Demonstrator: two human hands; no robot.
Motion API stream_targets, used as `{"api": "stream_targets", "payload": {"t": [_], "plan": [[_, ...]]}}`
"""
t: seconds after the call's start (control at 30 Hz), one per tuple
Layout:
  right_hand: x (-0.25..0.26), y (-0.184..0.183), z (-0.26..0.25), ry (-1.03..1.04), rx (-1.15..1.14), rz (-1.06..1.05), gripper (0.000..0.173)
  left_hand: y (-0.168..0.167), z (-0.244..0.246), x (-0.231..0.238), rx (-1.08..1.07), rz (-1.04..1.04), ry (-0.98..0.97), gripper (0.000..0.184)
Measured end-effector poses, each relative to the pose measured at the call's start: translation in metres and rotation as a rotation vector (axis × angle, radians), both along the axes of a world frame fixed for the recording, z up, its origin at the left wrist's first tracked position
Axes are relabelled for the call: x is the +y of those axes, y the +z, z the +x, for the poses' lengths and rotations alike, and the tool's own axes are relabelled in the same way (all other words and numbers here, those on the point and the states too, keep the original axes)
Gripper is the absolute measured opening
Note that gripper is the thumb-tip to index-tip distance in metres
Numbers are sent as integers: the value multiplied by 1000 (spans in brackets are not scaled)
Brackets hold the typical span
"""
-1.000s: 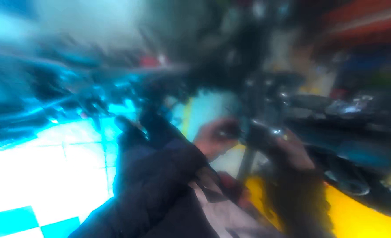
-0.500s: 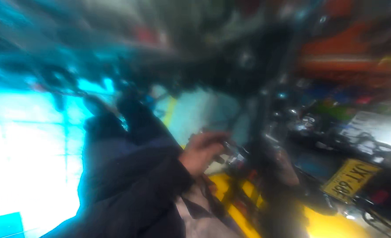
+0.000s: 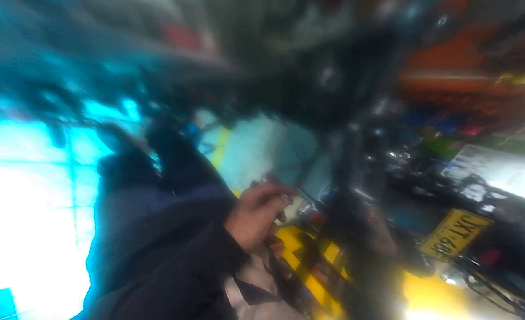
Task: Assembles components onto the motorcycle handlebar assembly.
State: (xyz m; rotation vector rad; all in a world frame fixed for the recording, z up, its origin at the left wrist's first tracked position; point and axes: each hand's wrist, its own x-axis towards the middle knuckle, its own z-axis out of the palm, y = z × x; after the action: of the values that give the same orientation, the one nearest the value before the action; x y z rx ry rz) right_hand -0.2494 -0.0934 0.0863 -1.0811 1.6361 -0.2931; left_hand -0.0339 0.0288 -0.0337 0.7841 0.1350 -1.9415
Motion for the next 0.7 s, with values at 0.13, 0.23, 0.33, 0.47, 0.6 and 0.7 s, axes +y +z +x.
{"api": "stream_targets", "payload": {"t": [0.13, 0.23, 0.33, 0.47, 0.6, 0.7], "plan": [[25, -12, -105, 96, -186, -63, 46, 8, -2, -7, -7, -8, -19, 26], [30, -11, -115, 164, -162, -95, 56, 16, -8, -16, 21, 0, 53, 21], [14, 12, 5, -243, 281, 52, 39, 22, -16, -25, 9, 24, 128, 19], [17, -2, -7, 118, 3, -22, 51, 22, -25, -32, -47, -16, 152, 19], [12, 1, 33, 66, 89, -2, 51, 29, -11, -35, -58, 51, 73, 17], [12, -3, 7, 85, 14, -18, 47, 25, -27, -31, -66, -27, 194, 18]]}}
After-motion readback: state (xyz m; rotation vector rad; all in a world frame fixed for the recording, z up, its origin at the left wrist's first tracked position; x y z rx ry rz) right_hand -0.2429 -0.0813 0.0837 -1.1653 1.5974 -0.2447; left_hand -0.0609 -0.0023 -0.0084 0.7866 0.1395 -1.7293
